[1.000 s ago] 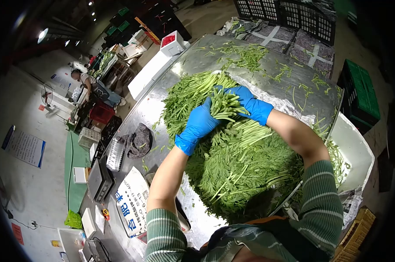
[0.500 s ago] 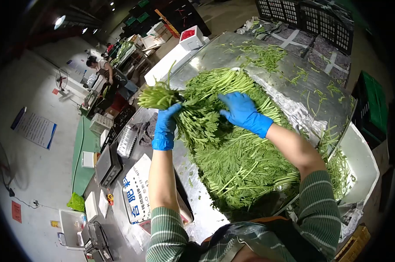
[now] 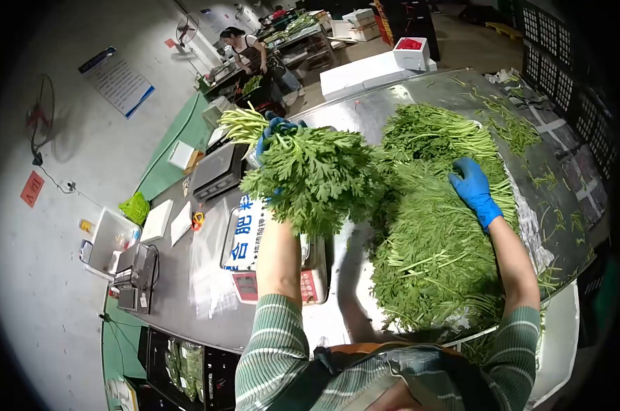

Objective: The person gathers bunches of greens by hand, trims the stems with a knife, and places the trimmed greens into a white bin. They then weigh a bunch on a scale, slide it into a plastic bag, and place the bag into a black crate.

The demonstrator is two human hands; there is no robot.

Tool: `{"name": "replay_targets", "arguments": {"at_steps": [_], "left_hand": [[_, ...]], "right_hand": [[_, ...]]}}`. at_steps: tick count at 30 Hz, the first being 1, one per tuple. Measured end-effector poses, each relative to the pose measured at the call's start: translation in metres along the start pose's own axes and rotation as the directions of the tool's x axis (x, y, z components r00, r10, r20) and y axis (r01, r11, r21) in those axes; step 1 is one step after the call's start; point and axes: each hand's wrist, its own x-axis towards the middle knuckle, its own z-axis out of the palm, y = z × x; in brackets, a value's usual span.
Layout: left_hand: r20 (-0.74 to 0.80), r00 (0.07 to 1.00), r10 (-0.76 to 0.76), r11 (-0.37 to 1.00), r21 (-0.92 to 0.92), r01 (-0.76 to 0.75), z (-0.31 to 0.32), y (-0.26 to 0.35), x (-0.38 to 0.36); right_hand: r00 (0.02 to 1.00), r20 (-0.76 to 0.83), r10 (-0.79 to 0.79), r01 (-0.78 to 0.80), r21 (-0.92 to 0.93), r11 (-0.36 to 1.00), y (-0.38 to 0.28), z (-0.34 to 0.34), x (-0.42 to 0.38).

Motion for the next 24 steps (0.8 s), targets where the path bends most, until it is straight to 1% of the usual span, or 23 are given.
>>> {"name": "replay_targets", "arguments": {"at_steps": [1, 3, 4, 6, 7, 9, 11, 12, 13, 14, 16, 17, 18, 19, 20, 21, 22, 23, 24], "left_hand": [[-0.015, 1.0, 0.003, 1.0, 0.006, -0.003, -0.005, 0.005, 0.006], [-0.039, 0.999, -0.008, 1.0, -0.01, 0.008, -0.016, 0.008, 0.018], [-0.052, 0.999, -0.013, 1.0, -0.02, 0.012, -0.021, 0.008, 0.021], [-0.07, 0.997, -0.019, 0.999, -0.039, 0.016, -0.027, 0.007, 0.026], [-0.072, 0.997, -0.019, 0.999, -0.051, 0.015, -0.03, 0.007, 0.028], [-0.067, 0.998, -0.009, 0.997, -0.076, 0.004, -0.028, 0.004, 0.029], [-0.053, 0.999, 0.008, 0.994, -0.11, -0.014, -0.024, -0.002, 0.029], [-0.03, 0.999, 0.044, 0.992, -0.114, -0.047, -0.018, -0.004, 0.026], [-0.006, 0.997, 0.083, 0.99, -0.11, -0.083, -0.008, -0.005, 0.022], [0.046, 0.982, 0.185, 0.982, -0.034, -0.183, 0.011, -0.002, 0.012], [0.02, 0.984, 0.175, 0.977, -0.123, -0.172, 0.016, 0.0, 0.01], [-0.069, 0.991, 0.113, 0.985, -0.121, -0.12, 0.017, 0.003, 0.006], [-0.057, 0.994, 0.096, 0.988, -0.118, -0.102, 0.01, 0.002, 0.004], [-0.045, 0.996, 0.08, 0.99, -0.114, -0.084, 0.003, 0.001, 0.002], [0.014, 0.993, 0.117, 0.993, 0.004, -0.117, -0.003, -0.003, 0.001], [0.001, 0.995, 0.101, 0.995, -0.012, -0.101, -0.01, -0.007, 0.003], [-0.011, 0.997, 0.082, 0.996, -0.028, -0.082, -0.024, -0.015, 0.01], [0.084, 0.991, 0.102, 0.995, -0.014, -0.101, -0.038, -0.02, 0.017], [0.033, 0.999, 0.031, 0.997, -0.073, -0.029, -0.023, -0.018, 0.009]], "right_hand": [[0.996, -0.069, 0.064, -0.062, 0.029, 0.998, -0.01, -0.009, 0.004], [0.983, -0.169, 0.073, -0.031, 0.237, 0.971, -0.032, -0.02, 0.015], [0.987, -0.153, 0.05, 0.003, 0.328, 0.945, -0.059, -0.034, 0.016], [0.997, 0.053, 0.061, -0.08, 0.553, 0.83, -0.104, -0.045, 0.013], [0.964, 0.259, 0.056, -0.199, 0.57, 0.797, -0.126, -0.049, 0.009], [0.866, 0.5, -0.023, -0.272, 0.51, 0.816, -0.178, -0.053, -0.007], [0.819, 0.571, 0.065, -0.393, 0.474, 0.788, -0.227, -0.058, -0.023], [0.772, 0.636, -0.003, -0.524, 0.639, 0.563, -0.215, -0.025, -0.026], [0.737, 0.669, -0.094, -0.625, 0.728, 0.284, -0.204, 0.008, -0.028], [0.842, 0.526, -0.124, -0.511, 0.849, 0.131, -0.224, 0.006, -0.039], [0.821, 0.563, -0.094, -0.562, 0.826, 0.044, -0.238, 0.008, -0.047], [0.786, 0.616, 0.054, -0.618, 0.785, 0.04, -0.242, 0.001, -0.056], [0.786, 0.615, 0.063, -0.618, 0.785, 0.049, -0.243, -0.003, -0.059], [0.798, 0.602, 0.032, -0.597, 0.783, 0.174, -0.24, -0.007, -0.063], [0.806, 0.592, 0.0, -0.566, 0.771, 0.291, -0.236, -0.01, -0.066], [0.833, 0.553, 0.002, -0.52, 0.782, 0.342, -0.231, -0.011, -0.07], [0.813, 0.581, 0.042, -0.556, 0.751, 0.356, -0.225, -0.015, -0.075], [0.791, 0.605, 0.084, -0.589, 0.718, 0.371, -0.222, -0.023, -0.08], [0.769, 0.626, 0.131, -0.614, 0.665, 0.424, -0.227, -0.04, -0.086]]}}
